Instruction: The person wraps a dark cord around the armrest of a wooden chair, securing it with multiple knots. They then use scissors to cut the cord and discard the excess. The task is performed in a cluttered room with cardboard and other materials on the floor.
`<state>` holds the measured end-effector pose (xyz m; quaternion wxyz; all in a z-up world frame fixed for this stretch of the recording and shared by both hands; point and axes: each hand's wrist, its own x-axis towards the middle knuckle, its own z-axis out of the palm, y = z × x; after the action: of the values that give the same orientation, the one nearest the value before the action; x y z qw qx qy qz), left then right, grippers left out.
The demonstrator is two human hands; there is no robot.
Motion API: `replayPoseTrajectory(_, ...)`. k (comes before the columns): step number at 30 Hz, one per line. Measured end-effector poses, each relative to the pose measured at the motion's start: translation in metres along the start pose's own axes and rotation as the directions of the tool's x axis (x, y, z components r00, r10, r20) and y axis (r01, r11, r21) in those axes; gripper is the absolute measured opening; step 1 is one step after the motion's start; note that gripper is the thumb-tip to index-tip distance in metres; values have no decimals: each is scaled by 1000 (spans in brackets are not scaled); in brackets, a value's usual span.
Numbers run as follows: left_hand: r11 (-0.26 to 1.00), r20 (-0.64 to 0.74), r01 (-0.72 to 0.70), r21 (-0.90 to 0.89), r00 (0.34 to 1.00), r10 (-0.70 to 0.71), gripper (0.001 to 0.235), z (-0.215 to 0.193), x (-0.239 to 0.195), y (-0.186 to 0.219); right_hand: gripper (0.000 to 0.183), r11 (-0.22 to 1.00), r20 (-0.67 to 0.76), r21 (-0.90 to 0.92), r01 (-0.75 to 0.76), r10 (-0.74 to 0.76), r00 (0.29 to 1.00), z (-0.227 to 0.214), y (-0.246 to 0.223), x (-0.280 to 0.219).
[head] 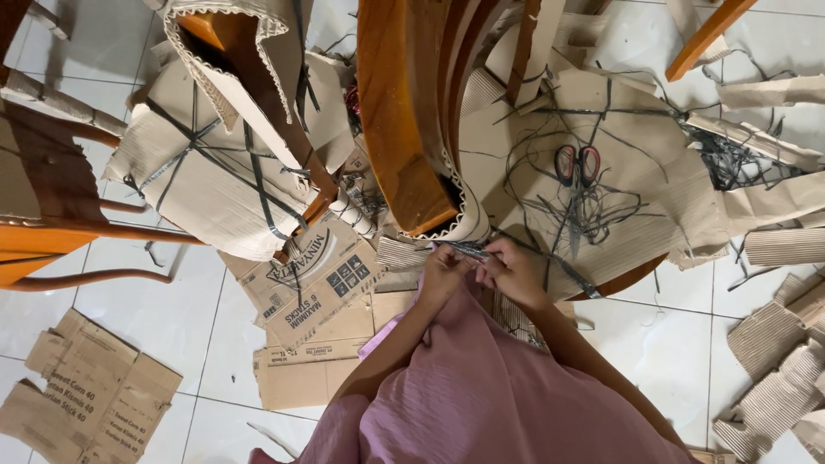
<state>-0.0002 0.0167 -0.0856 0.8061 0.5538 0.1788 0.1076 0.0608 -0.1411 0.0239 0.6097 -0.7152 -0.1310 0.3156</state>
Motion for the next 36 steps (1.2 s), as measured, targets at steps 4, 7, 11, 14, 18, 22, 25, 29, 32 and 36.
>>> replayPoseTrajectory(4,997,38,-56,58,998,54,6,8,-6,36,14,950,-109,-282,136,-172,979,-6,4,1)
replayPoseTrajectory(7,992,54,-77,103,996,72,10,8,-9,40,8,828,-147,-511,232,-350,925,-8,6,-1)
replayPoseTrajectory(11,997,44,-67,29,997,66,17,6,-6,1,5,814,-211,-521,257,-414,885,-15,3,-2)
replayPoseTrajectory(14,999,24,-24,-43,999,26,14,1,-12,15,11,830,-252,-521,196,-370,894,-23,-2,-3)
replayPoseTrajectory(18,994,4,-8,-112,1000,8,15,4,-11,3,13,823,-296,-552,133,-342,892,-28,8,5)
replayPoseTrajectory(22,945,-82,-18,-328,997,-9,16,16,-19,18,12,740,-313,-667,91,-389,866,-34,8,10)
replayPoseTrajectory(25,911,-146,-16,-412,988,-49,16,32,-18,40,12,691,-316,-717,86,-433,844,-33,10,15)
replayPoseTrajectory(29,838,-230,53,-543,950,-209,18,47,-20,41,15,622,-323,-781,52,-474,820,-35,16,16)
replayPoseTrajectory(32,789,-231,104,-605,926,-300,18,50,-20,48,13,576,-300,-813,84,-538,787,-38,12,19)
replayPoseTrajectory(36,721,-210,187,-668,881,-423,22,56,-25,100,15,486,-259,-869,90,-603,754,-37,13,30)
